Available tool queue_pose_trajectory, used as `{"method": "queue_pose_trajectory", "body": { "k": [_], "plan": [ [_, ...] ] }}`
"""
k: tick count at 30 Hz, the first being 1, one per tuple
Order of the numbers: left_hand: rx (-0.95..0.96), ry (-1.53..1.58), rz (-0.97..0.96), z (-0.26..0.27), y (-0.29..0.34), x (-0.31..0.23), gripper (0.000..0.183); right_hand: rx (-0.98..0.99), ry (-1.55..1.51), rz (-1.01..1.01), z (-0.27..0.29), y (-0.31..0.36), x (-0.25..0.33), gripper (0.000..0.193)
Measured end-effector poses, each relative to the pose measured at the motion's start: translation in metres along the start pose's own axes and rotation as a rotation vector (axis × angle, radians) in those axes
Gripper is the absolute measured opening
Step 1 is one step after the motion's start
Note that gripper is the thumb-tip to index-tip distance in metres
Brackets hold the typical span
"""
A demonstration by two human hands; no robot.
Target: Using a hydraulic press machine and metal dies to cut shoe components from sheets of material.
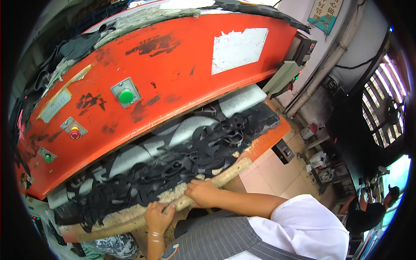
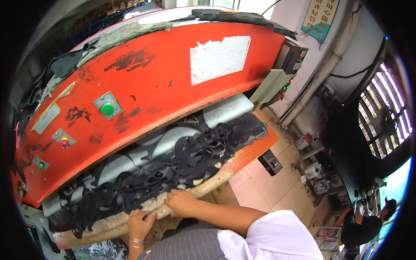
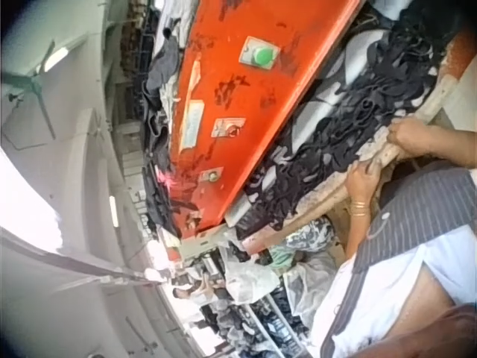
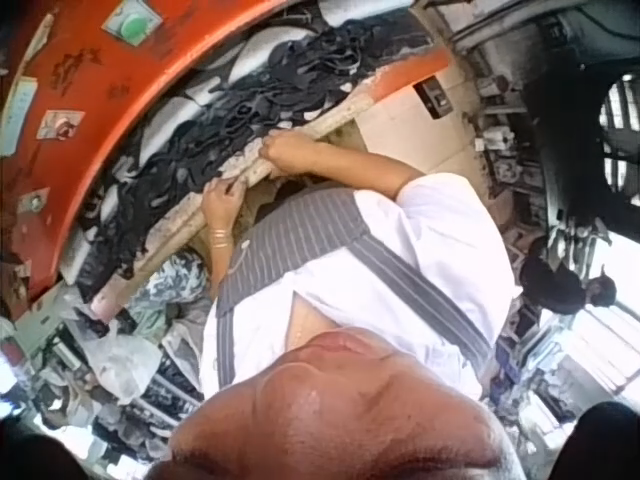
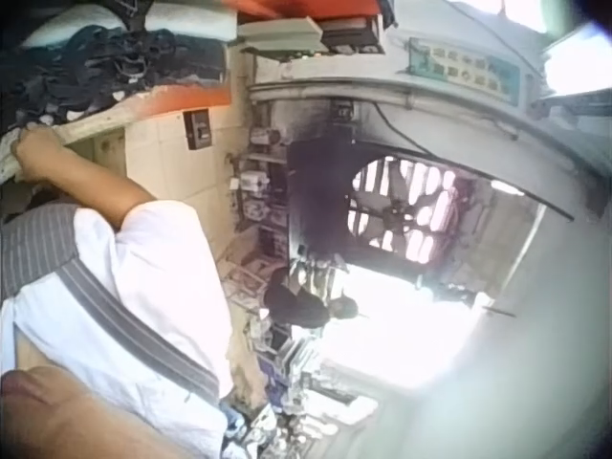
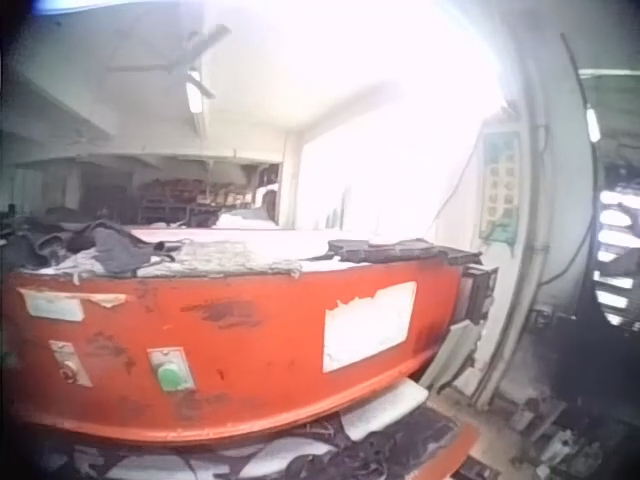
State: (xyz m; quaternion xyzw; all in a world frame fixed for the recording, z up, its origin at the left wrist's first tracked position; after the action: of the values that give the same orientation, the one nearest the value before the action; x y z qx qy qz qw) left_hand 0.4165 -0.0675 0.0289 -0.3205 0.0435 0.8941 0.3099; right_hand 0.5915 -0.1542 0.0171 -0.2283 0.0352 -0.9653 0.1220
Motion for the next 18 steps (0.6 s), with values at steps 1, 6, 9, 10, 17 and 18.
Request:
{"method": "queue_pose_trajectory", "body": {
  "k": [1, 6, 9, 10, 17, 18],
  "plan": [
    [0.052, -0.027, 0.039, 0.003, 0.004, 0.003, 0.024, 0.064, -0.123, 0.051, 0.007, -0.002, 0.001, 0.041],
    [0.268, -0.049, 0.070, 0.020, 0.040, 0.000, 0.021, -0.541, 0.130, -0.287, 0.112, -0.003, -0.071, 0.059],
    [0.400, 0.317, 0.310, 0.003, 0.054, -0.023, 0.018, -0.327, 0.383, -0.747, 0.102, 0.012, -0.131, 0.091],
    [0.396, 0.311, 0.296, 0.003, 0.051, -0.033, 0.018, -0.265, 0.393, -0.807, 0.096, 0.013, -0.139, 0.096],
    [0.212, 0.673, 0.275, 0.001, 0.035, -0.075, 0.026, -0.512, 0.245, -0.580, 0.093, 0.049, -0.105, 0.065],
    [0.149, 0.758, 0.297, 0.004, 0.025, -0.078, 0.031, -0.513, 0.248, -0.589, 0.097, 0.057, -0.102, 0.065]
  ]
}}
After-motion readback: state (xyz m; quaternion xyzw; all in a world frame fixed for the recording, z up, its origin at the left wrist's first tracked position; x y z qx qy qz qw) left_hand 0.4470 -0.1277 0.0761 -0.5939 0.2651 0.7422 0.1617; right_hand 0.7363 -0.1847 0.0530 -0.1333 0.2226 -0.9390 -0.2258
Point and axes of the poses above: each hand's wrist, its own y-axis away from the middle knuckle, its own z-axis out of the back of the hand, x = y × z, the point moved 5 cm from there along -y, towards the middle knuckle, and after that the axes turned 10 degrees about z, right-handed, at the moved point
